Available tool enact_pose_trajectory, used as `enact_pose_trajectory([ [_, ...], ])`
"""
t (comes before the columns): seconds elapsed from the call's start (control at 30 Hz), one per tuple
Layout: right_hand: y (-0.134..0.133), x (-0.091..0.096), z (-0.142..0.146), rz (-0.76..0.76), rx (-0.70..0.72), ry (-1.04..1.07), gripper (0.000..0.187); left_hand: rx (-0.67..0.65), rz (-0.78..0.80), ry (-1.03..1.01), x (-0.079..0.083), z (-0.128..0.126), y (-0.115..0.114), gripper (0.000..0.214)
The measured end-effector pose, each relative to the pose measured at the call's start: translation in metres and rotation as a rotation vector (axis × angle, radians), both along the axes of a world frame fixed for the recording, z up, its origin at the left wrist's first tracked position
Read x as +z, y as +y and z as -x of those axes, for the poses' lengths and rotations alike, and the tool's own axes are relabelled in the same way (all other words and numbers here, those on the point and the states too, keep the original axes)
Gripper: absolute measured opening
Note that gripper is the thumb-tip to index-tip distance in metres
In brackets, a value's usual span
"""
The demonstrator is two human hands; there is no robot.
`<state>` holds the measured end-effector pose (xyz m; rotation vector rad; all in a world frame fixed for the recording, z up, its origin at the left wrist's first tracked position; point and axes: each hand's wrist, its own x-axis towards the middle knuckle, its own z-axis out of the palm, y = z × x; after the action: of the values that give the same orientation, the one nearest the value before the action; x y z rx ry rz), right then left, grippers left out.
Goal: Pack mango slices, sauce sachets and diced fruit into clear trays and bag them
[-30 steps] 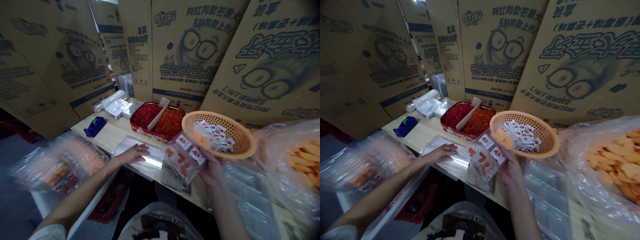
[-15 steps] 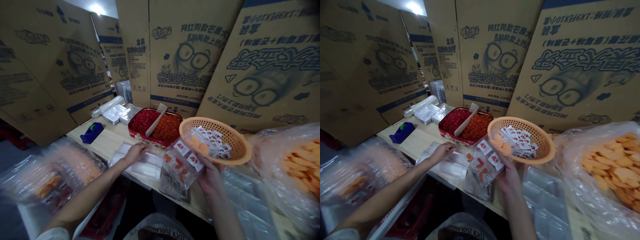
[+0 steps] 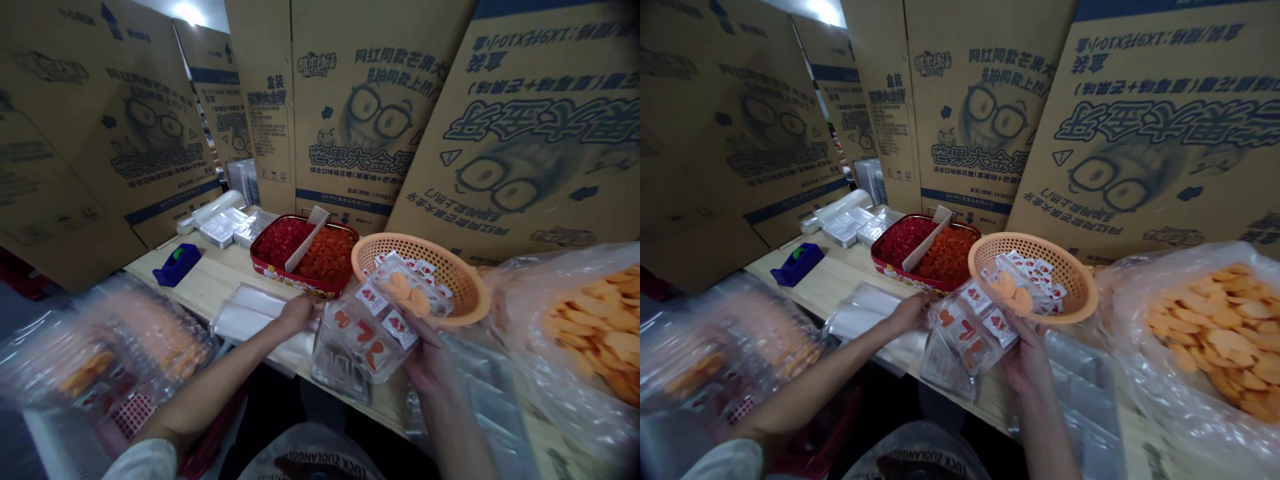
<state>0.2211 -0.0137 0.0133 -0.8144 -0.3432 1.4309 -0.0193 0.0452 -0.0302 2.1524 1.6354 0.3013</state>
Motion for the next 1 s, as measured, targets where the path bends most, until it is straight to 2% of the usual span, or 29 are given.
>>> enact_pose_trajectory([
  [0.17,-0.003,0.005,0.007,0.089,-0.038,-0.013,0.050,-0.040,0.060,0.068,-0.002,0.057,0.031,0.026],
  [0.27,-0.005,0.010,0.014,0.081,-0.026,-0.007,0.049,-0.108,0.122,0.062,-0.009,0.070,0.041,0.026],
  [0.43,-0.005,0.010,0.015,0.085,0.010,-0.016,0.042,-0.139,0.051,-0.020,-0.012,0.073,0.043,0.023],
  [0.63,-0.005,0.013,0.019,0.090,-0.024,-0.013,0.043,-0.192,-0.081,-0.158,0.002,0.080,0.032,0.022],
  [0.8,-0.004,0.013,0.022,0.095,-0.018,-0.034,0.036,-0.204,-0.153,-0.180,0.013,0.077,0.020,0.024],
  [0.9,-0.003,0.011,0.020,0.099,-0.031,-0.025,0.038,-0.165,-0.173,-0.176,0.024,0.075,0.013,0.023],
  [1.0,0.000,0.013,0.018,0.079,-0.069,0.005,0.042,-0.047,-0.203,-0.168,0.045,0.074,0.005,0.028],
])
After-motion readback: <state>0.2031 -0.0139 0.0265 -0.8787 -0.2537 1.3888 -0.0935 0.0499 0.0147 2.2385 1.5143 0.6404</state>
